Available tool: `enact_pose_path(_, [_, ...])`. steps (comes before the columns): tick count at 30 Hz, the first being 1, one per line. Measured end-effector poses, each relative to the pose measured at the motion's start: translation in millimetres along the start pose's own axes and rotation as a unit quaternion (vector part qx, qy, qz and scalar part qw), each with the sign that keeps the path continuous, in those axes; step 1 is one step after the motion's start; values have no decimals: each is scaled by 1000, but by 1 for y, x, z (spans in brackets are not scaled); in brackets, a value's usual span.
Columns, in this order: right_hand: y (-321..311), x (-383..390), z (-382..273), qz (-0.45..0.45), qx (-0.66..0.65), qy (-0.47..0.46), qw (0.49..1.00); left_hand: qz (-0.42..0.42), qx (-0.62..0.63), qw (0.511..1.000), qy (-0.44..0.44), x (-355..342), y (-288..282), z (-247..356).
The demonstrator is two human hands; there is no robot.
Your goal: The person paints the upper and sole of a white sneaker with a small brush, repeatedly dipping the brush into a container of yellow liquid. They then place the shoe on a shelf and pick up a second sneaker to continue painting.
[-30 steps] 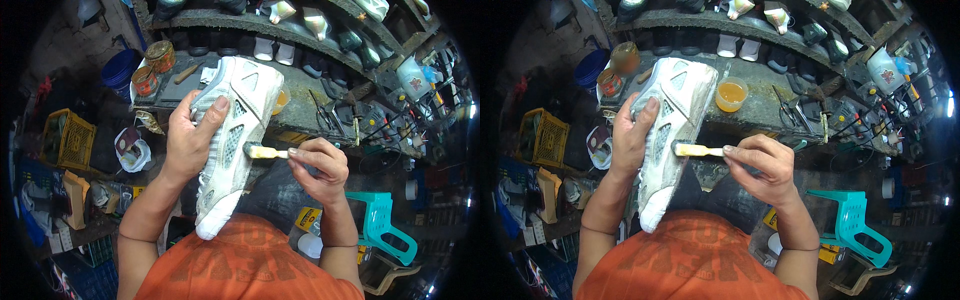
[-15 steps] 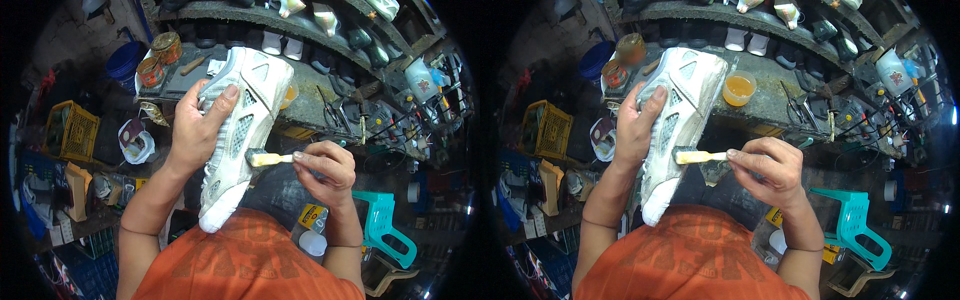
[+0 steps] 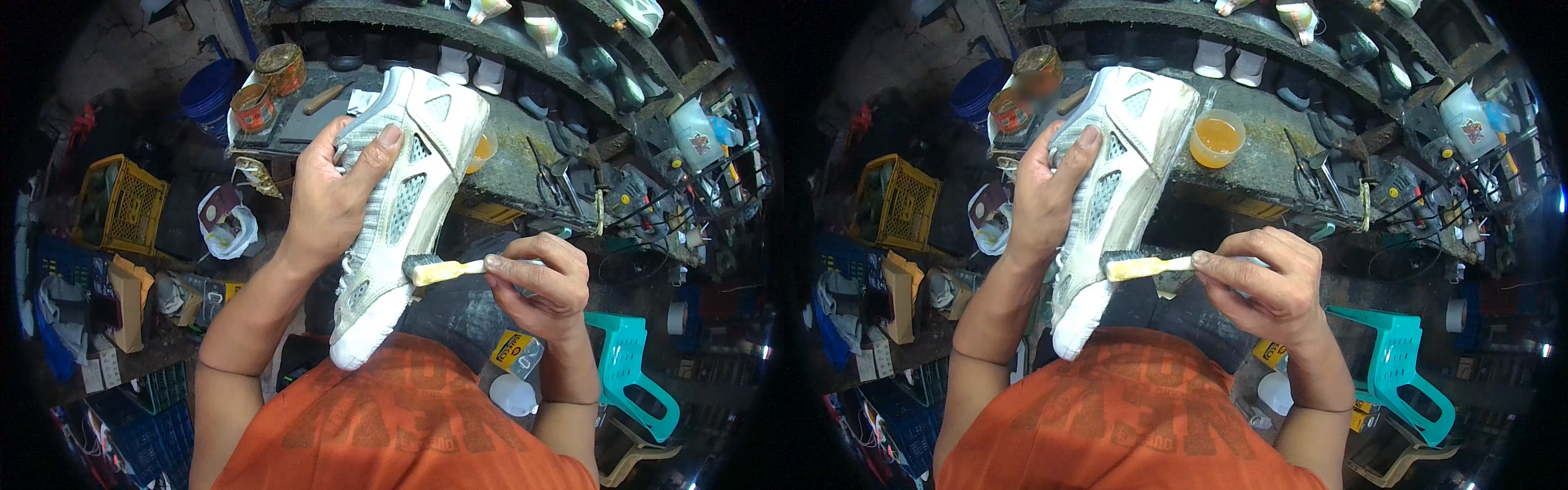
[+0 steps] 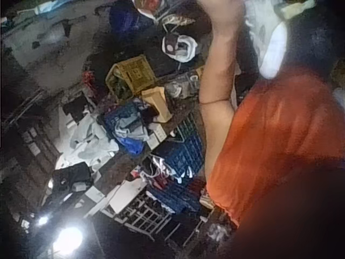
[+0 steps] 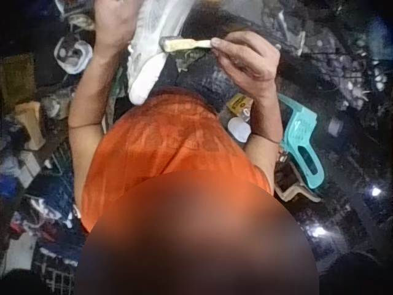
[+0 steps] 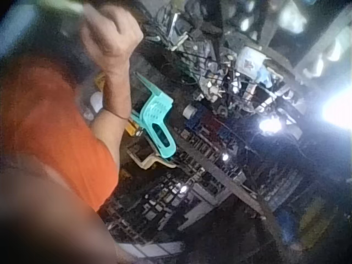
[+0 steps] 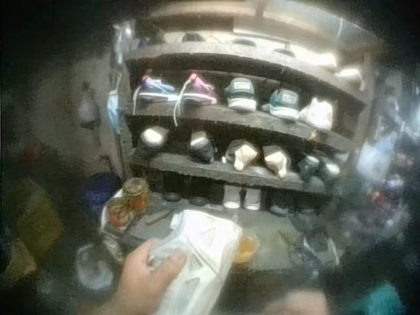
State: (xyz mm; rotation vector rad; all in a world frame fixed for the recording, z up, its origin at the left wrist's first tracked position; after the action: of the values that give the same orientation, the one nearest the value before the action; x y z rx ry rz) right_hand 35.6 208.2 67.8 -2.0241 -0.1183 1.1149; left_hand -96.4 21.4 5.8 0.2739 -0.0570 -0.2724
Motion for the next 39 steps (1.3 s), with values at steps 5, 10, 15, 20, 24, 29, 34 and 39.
enact_pose_path(5, [2, 3, -1, -13, 10, -5, 1000, 7, 7, 1000, -16, 1, -1, -2])
enact_pose_path(10, [3, 0, -7, -43, 16, -27, 999, 14, -2, 1000, -11, -4, -7, -6])
enact_pose_path(15, [8, 5, -2, -11, -80, 38, 996, 21, 60, 997, -43, -10, -14, -23])
enact_pose_path(20, [19, 0, 12, 1, -180, 50, 982, 14, 138, 988, -68, -10, -16, -39])
enact_pose_path(24, [20, -2, 47, 74, -121, 209, 968, -47, 126, 985, -113, -6, -10, -56])
enact_pose_path(29, [44, -1, 27, -85, -321, 113, 937, -75, 271, 944, -175, -11, -20, -68])
enact_pose_path(34, [-30, 9, 114, 16, 217, 222, 950, -97, 376, 899, -201, -1, -32, -69])
enact_pose_path(39, [35, -14, 177, -280, 374, 252, 848, 50, 49, 997, 27, 1, -81, -23])
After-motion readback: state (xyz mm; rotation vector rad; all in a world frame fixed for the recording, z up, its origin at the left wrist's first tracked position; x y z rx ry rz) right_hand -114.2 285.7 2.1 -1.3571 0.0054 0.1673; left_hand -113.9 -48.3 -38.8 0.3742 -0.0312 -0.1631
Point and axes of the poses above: each hand's wrist, its own x-axis away from the middle knuckle, its own y-axis out of the palm, z = x × y, the point moved 9 cm from there along -x, towards the middle knuckle, and after that the axes turned 8 degrees about -y, right-handed, at the moved point
